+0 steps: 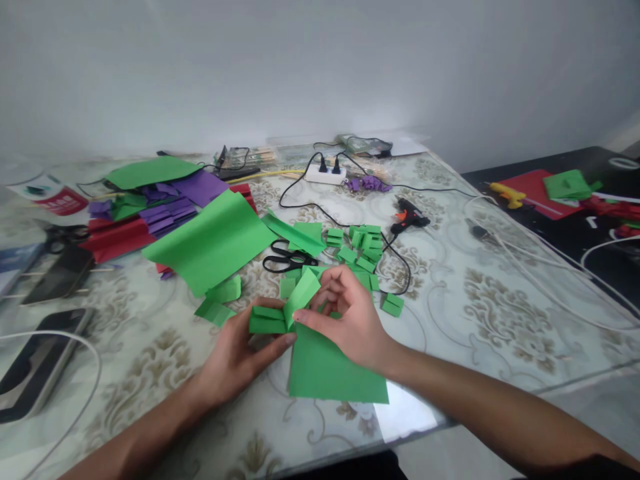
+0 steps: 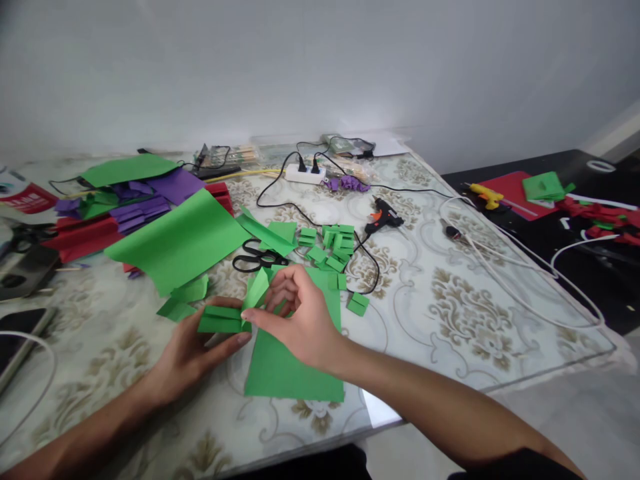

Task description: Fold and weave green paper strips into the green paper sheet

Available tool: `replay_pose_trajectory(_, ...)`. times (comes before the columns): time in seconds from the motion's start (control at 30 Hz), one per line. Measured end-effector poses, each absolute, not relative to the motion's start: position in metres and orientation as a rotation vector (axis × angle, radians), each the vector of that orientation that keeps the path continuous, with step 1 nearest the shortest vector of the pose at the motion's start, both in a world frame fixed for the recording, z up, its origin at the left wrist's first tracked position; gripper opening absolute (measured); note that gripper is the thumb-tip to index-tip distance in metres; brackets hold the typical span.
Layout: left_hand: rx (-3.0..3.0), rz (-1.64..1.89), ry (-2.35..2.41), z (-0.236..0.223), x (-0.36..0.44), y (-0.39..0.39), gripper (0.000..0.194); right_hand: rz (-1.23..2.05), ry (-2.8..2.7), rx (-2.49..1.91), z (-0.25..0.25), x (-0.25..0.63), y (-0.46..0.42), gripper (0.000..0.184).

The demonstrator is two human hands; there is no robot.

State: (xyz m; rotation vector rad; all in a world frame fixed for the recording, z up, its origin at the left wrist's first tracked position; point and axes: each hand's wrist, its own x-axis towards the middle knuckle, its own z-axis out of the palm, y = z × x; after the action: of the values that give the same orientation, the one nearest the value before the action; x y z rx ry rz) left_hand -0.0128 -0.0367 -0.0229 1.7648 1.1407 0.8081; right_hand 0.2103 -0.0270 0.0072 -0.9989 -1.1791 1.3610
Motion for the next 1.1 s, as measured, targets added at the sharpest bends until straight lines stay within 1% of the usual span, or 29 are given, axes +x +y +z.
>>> replay_pose_trajectory(0.13, 1.618, 0.788, 1.092, -0.021, -0.010, -0.037, 0.026, 1.378, -1.128, -0.988, 0.006, 0.209, -0.028, 0.056)
replay_pose_trajectory(0.37, 1.470, 0.789, 1.056, -0.014, -0.006, -0.036, 0.030, 1.532, -1.084, -0.949, 0.001, 0.209, -0.029, 0.061)
replay_pose_trajectory(0.53, 1.406, 0.783, 0.990, -0.009, -0.004, -0.032, 0.030, 1.645, -1.109, -0.914, -0.004, 0.209, -0.029, 0.057)
replay_pose_trajectory(0.83, 1.362, 0.759, 1.030, -0.008, -0.004, -0.032, 0.032, 1.333, -1.320, -0.938, 0.002, 0.211, -0.031, 0.045)
replay_pose_trajectory(1.1, 1.318, 0.767, 1.008, -0.007, -0.003, -0.030, 0.033, 1.314, -1.322, -0.894, -0.001, 0.211, -0.033, 0.038)
